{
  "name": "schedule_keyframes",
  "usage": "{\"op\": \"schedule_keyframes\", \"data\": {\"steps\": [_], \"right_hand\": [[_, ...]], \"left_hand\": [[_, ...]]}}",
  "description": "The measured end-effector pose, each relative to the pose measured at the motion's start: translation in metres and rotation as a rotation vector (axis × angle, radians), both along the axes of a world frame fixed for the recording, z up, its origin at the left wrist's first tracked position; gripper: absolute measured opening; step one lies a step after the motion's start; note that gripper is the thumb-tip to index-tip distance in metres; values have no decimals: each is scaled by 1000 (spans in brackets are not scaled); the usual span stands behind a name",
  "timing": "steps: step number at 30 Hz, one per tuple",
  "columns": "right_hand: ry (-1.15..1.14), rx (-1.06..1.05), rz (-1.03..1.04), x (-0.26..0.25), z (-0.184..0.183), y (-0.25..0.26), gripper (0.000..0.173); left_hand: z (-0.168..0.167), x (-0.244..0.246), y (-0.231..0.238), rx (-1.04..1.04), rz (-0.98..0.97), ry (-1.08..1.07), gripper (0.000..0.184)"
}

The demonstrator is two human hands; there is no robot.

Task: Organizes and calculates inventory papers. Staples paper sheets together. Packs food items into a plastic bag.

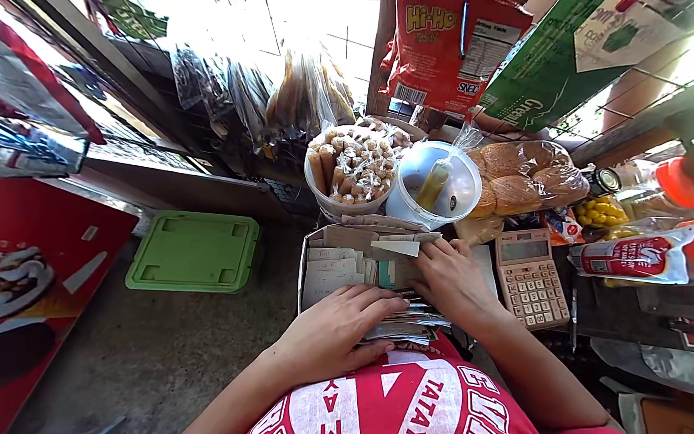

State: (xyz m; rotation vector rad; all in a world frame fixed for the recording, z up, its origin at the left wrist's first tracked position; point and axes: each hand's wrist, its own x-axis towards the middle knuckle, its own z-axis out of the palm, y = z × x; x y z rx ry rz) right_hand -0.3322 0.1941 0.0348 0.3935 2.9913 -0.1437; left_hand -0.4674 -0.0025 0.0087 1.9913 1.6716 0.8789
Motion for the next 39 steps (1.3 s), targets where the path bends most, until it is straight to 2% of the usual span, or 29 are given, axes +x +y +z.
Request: {"op": "schedule_keyframes", "data": {"steps": [3,9,14,16,20,26,31,35,39], "right_hand": [[-20,21,9,-1,2,-2,39],[-38,-68,11,-1,1,1,46],[-90,-122,-6,-2,4,2,36],[-60,-94,-5,-1,3,1,33],[57,10,-5,1,-2,-3,38],[-16,-79,-29,-4,-1,-1,40],[106,30,-11,-1,-6,-4,37],[58,51,-12,-1,-3,-5,36],[-37,14,-25,-5,1,-5,43]], "left_hand": [[0,0,0,-19,-8,-7,48],[2,0,1,-30,-15,-9,52],[2,-1,1,-36,-18,-17,51],[0,-1,1,-26,-20,-31,50],[0,-2,2,-19,-25,-32,49],[0,-2,2,-16,-34,-39,48],[-2,-3,3,-2,-40,-36,47],[-1,-3,4,-2,-41,-31,47],[-1,-3,3,4,-44,-38,47]]}}
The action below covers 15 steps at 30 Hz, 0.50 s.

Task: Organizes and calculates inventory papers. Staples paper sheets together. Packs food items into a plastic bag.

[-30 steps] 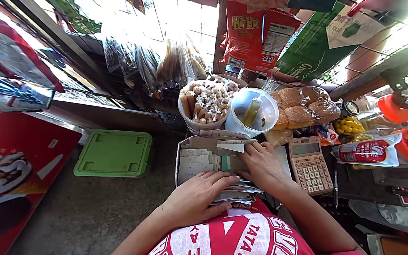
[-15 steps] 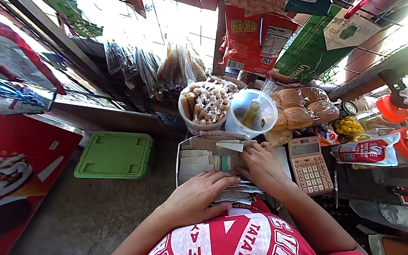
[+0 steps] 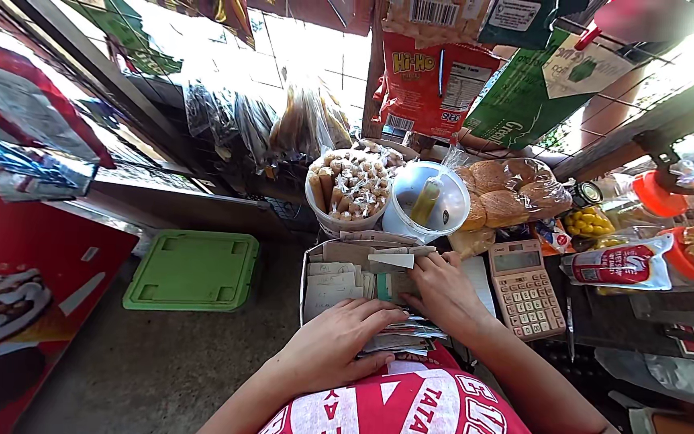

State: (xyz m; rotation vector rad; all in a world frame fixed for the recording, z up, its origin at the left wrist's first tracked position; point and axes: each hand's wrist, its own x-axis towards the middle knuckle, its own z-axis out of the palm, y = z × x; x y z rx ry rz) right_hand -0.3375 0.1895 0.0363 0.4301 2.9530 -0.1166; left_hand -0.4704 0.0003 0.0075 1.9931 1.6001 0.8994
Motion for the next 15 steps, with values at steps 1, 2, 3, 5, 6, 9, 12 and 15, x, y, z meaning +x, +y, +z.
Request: {"op": "schedule_keyframes", "data": {"steps": [1,2,3,5,6,9,12,15], "right_hand": [[-12,1,-1,-1,0,0,44],[-21,2,-4,-1,1,-1,44],[-19,5,-7,-1,1,-2,44],[-12,2,-21,-1,0,-3,46],[-29,-13,-38,-1,2,-3,47],[-78,-31,-71,-2,5,-5,52],[-130,-5,-74,-4,8,-8,57],[-118,54,-52,-4,5,-7,61]], "left_hand": [[0,0,0,1,0,-2,47],[0,0,-1,3,0,-3,46],[0,0,-1,1,0,-2,46],[0,0,-1,0,3,-1,46],[0,0,-1,-5,2,-3,46],[0,1,-1,-1,-1,-3,46],[0,1,-2,0,-3,-2,46],[-1,1,-2,1,-4,-1,45]]}}
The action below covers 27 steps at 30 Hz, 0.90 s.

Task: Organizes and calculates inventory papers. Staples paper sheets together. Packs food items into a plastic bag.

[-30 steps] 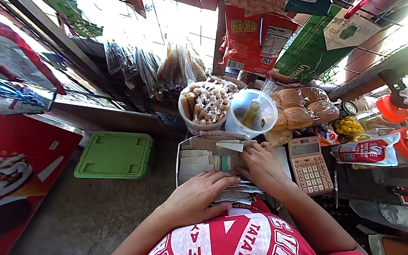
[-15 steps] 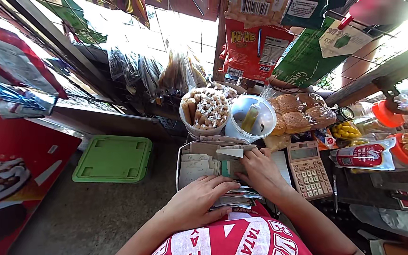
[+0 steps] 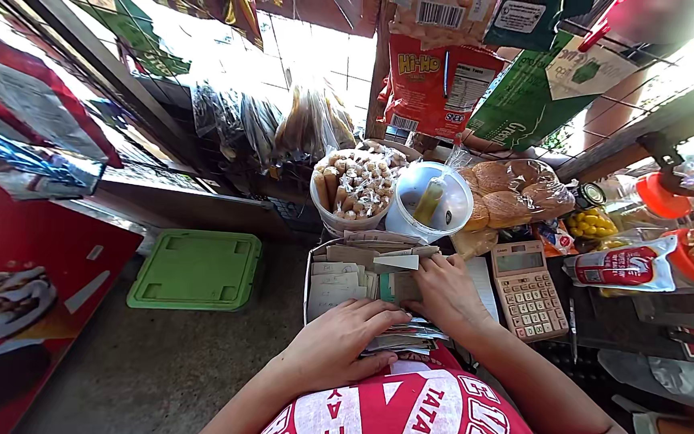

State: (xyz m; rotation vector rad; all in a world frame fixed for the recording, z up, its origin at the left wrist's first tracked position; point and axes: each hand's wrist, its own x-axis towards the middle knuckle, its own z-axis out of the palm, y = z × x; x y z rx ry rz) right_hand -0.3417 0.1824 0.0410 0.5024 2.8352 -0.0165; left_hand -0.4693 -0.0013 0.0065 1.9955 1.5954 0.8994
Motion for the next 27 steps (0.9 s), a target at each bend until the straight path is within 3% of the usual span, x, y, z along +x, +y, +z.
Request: {"op": "schedule_keyframes", "data": {"steps": [4,7,15,21,27], "right_hand": [[47,-62,17,1,-2,5,63],[34,-158,26,2,5,10,48],[293,-215,188,23,13,23,13],[380,-313,200,31,9,27,15],[446,-194,227,36,4,22,21]], "left_hand": [[1,0,0,-5,-1,-10,46],[1,0,1,-5,1,-7,47],[1,0,3,18,-2,6,39],[1,0,4,16,-2,-10,39],[2,0,4,11,-7,-10,41]]}}
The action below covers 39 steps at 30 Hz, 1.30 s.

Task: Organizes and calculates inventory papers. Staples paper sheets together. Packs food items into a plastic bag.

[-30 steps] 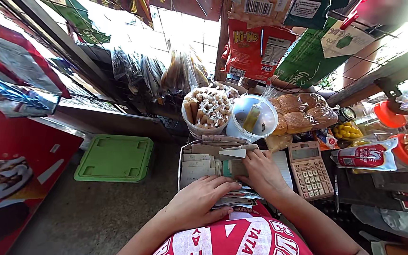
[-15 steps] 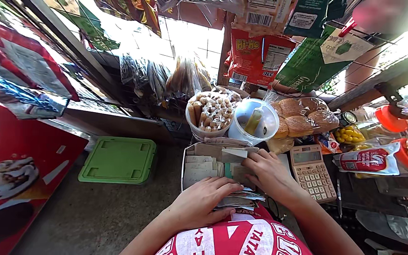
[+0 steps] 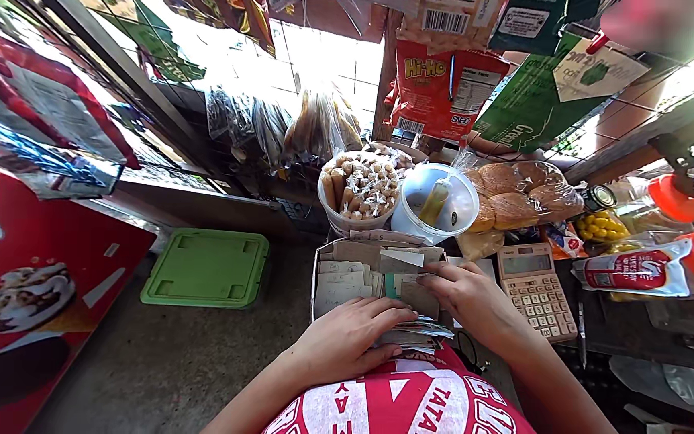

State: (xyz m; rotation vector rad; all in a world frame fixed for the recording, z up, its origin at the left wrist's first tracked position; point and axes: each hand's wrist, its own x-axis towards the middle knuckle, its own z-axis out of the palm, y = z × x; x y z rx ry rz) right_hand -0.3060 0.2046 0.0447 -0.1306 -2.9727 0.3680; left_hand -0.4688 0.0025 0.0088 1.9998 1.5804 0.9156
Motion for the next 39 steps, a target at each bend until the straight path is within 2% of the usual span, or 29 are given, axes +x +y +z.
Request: {"op": "schedule_keyframes", "data": {"steps": [8,15,22,28,35,39], "right_hand": [[81,58,27,4,-2,-4,19],[100,-84,16,5,-4,-3,18],[59,-92,31,6,-6,-1,18],[88,-313,33,6,2,3,22],[270,-481,-54,7,9,20,19],[320,-584,-111,10,8,28,19]], "left_hand": [[0,0,0,-7,-6,1,49],[0,1,0,4,-1,10,38],[0,1,0,11,10,6,35],[3,2,0,-3,18,8,36],[4,1,0,-35,24,-2,36],[8,2,1,-30,48,33,45]]}}
